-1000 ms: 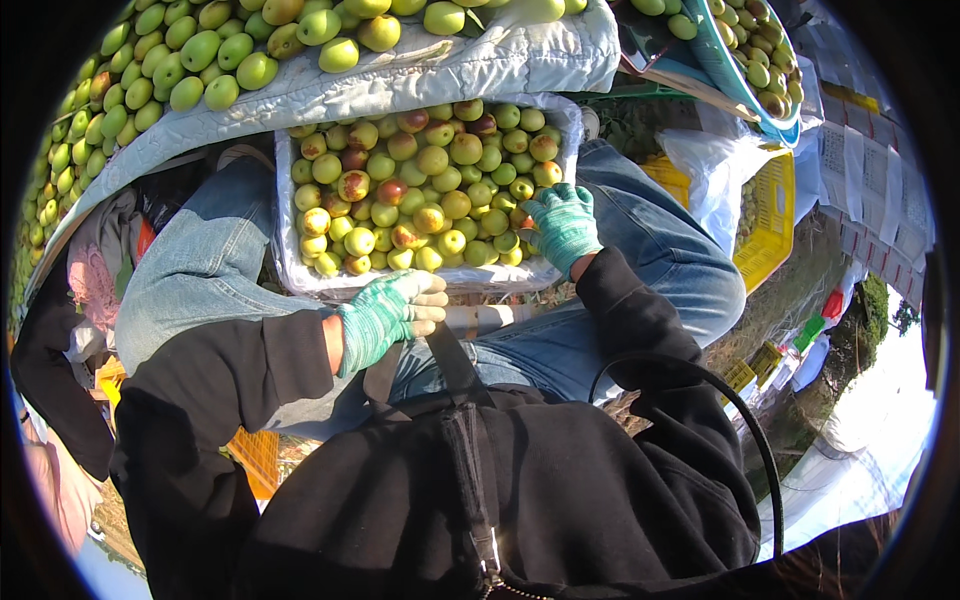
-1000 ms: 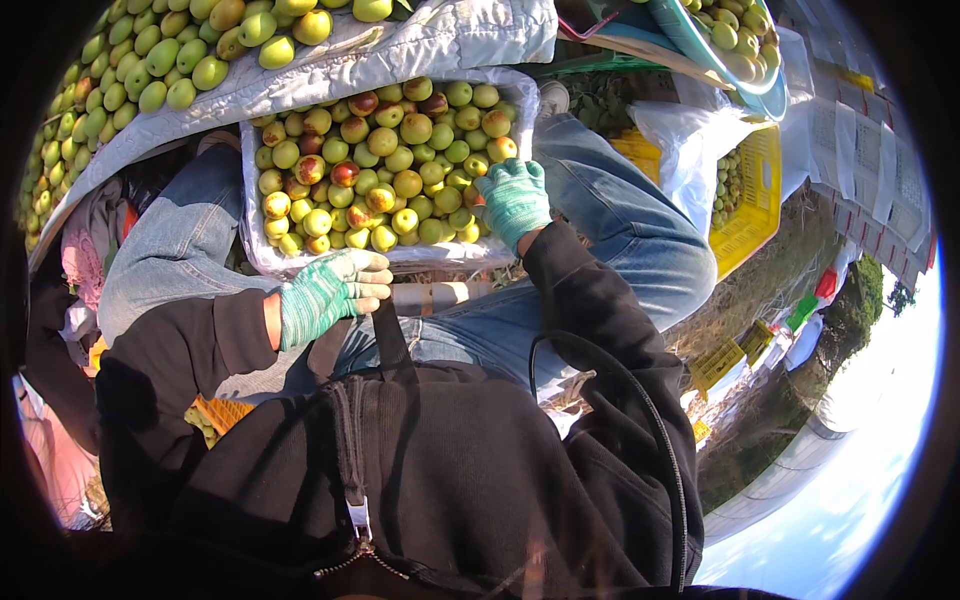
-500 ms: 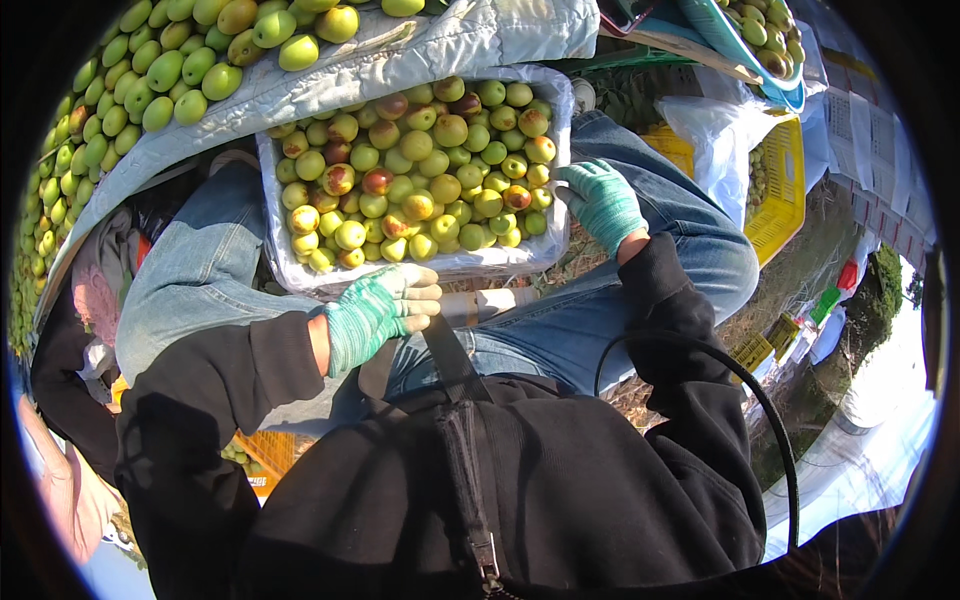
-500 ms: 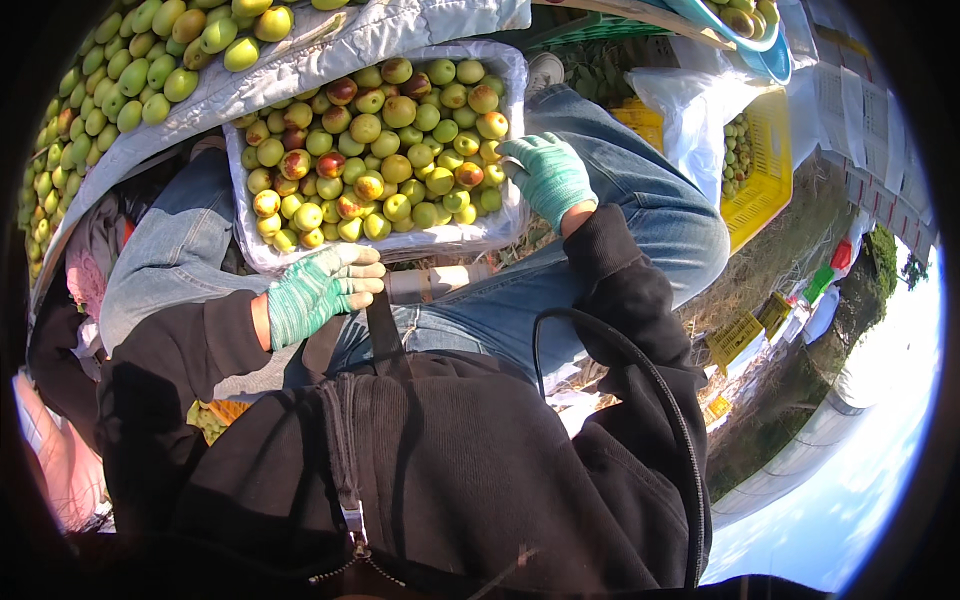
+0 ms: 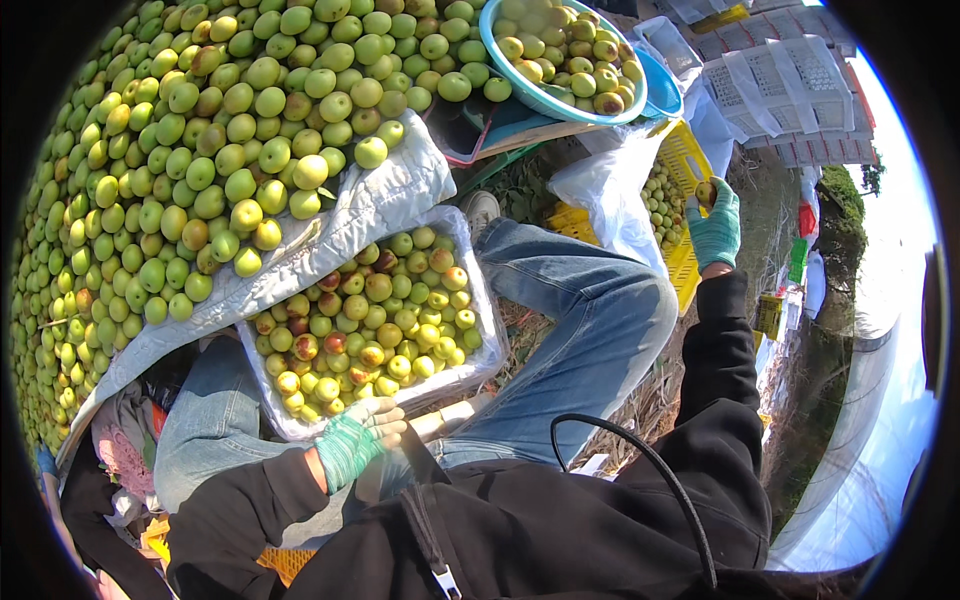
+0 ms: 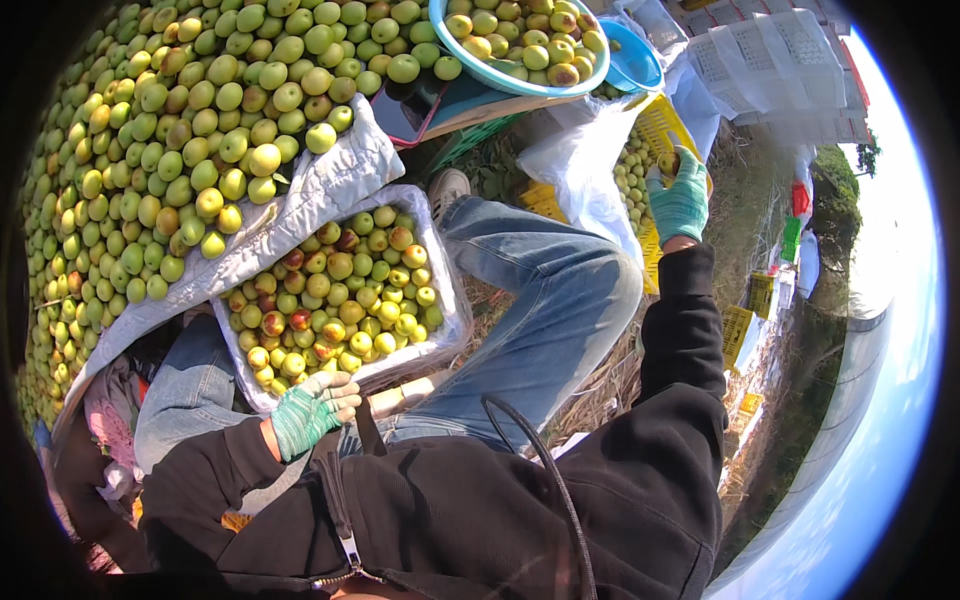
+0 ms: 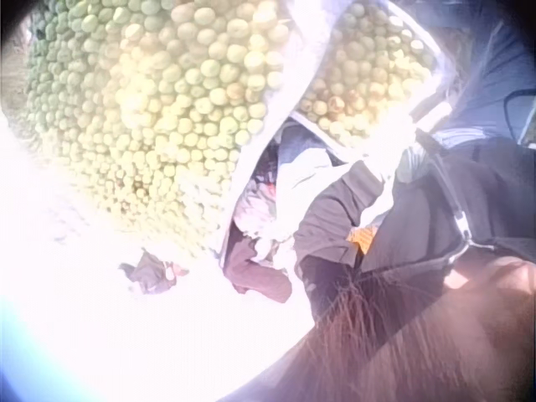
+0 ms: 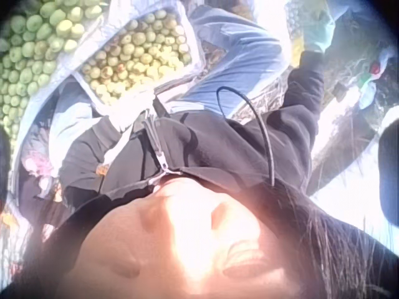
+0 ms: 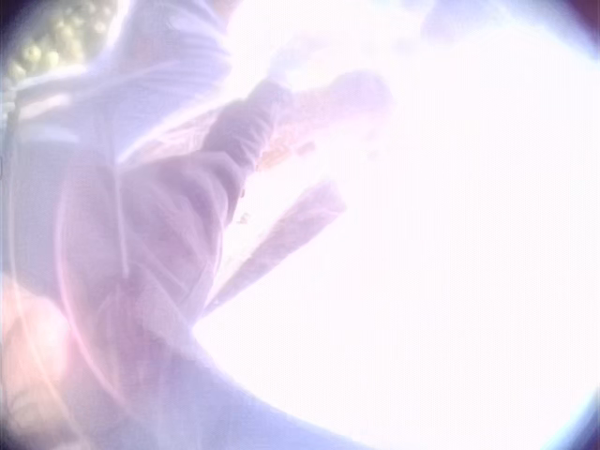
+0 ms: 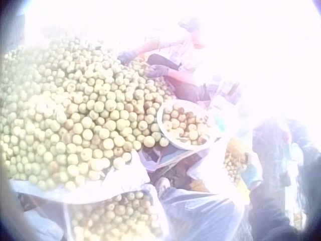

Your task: The person picks green apples from a large pile, inspects them by turning them over, and places them into a white crate on their lap. They repeatedly transfer apples from the pile to the crate using both hands.

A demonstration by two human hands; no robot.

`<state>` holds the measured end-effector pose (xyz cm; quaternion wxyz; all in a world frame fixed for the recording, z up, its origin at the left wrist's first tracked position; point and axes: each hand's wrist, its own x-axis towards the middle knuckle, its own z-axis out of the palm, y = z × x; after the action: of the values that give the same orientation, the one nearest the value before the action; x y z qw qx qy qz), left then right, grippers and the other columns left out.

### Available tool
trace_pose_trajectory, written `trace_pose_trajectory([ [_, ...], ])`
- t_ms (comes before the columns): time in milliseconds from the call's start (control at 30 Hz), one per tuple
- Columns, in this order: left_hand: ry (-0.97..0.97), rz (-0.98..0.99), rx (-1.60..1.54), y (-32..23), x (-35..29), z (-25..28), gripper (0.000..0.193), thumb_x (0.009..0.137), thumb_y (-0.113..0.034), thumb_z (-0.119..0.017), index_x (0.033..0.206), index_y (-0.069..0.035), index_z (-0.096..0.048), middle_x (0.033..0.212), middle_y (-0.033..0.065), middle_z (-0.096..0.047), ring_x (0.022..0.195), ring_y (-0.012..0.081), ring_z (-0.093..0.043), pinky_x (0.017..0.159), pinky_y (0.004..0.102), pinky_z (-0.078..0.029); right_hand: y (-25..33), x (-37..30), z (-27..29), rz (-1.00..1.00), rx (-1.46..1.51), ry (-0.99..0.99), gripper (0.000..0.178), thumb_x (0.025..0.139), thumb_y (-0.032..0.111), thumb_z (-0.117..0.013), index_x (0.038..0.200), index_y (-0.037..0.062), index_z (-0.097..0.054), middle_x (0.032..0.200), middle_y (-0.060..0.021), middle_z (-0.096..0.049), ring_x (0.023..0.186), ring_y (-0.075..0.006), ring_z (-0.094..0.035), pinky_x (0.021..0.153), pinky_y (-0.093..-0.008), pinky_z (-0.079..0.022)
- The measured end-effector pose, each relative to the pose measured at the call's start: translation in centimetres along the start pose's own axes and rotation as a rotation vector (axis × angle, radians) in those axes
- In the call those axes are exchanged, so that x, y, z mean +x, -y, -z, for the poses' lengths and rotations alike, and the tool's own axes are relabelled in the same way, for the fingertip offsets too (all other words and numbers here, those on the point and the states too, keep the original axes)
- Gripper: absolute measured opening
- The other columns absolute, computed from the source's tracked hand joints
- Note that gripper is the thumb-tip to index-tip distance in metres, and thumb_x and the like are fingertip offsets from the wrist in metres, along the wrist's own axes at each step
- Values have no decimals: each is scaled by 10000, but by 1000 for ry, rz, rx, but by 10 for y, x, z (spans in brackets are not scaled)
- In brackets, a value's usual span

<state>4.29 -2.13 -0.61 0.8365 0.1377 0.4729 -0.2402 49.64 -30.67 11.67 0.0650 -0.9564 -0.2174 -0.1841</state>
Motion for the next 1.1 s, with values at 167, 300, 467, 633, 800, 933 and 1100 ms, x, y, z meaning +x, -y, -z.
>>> trace_pose_trajectory([
  [167, -24, -5, 4, 0, 12, 2, 328, 934, -250, -529, 1165, -17, -541, 1081, 111, -597, 980, 233, -612, 813, 338, -527, 6, 72, -27, 270, 111, 128, 442, 829, 131, -693, 1245, 73, -555, 1150, -127, -599, 1020, -265, -605, 878, -331, -486],
  [300, 50, -104, 107, -4, 17, 4, 310, 934, -227, -536, 1177, -34, -537, 1096, 117, -584, 1031, 246, -586, 848, 364, -517, 73, 123, -83, 421, 219, 355, 607, 771, 248, -731, 1312, 108, -496, 1238, -190, -545, 1130, -352, -534, 962, -398, -437],
  [467, 3, -17, -89, -10, 18, 2, 325, 934, -248, -558, 1144, -2, -534, 1104, 157, -608, 1013, 271, -618, 842, 358, -518, 105, 145, -83, 444, -274, 390, 804, 654, 428, -749, 1332, 113, -453, 1249, -254, -517, 1188, -362, -500, 1016, -387, -401],
  [633, -52, -9, -23, -6, 14, 0, 367, 943, -274, -533, 1176, 10, -523, 1136, 166, -604, 1031, 276, -612, 864, 372, -515, 110, 150, -94, 303, -266, 508, 765, 611, 390, -766, 1273, 130, -484, 1157, -232, -569, 1097, -354, -566, 948, -365, -455],
  [800, -22, -42, 13, -5, 10, -1, 367, 944, -279, -507, 1209, -25, -517, 1151, 138, -606, 1027, 277, -606, 885, 389, -491, 91, 155, -107, 247, -45, 499, 551, 716, 208, -737, 1214, 161, -507, 1142, -182, -581, 1019, -346, -597, 824, -386, -529],
  [933, 33, -74, 9, -6, 6, -1, 348, 952, -269, -501, 1193, -19, -523, 1110, 125, -612, 1013, 254, -615, 868, 359, -510, 67, 147, -84, -395, 1075, 569, 337, 848, 104, -649, 1157, 148, -524, 1096, -92, -597, 907, -280, -639, 551, -361, -578],
  [1100, 33, -69, 45, -8, 6, -1, 341, 974, -257, -476, 1200, -4, -511, 1110, 127, -601, 1047, 233, -603, 870, 331, -527, 67, 106, -64, -548, 1499, 576, 370, 879, 126, -637, 1228, 155, -516, 1088, -92, -623, 817, -242, -677, 565, -309, -555],
])
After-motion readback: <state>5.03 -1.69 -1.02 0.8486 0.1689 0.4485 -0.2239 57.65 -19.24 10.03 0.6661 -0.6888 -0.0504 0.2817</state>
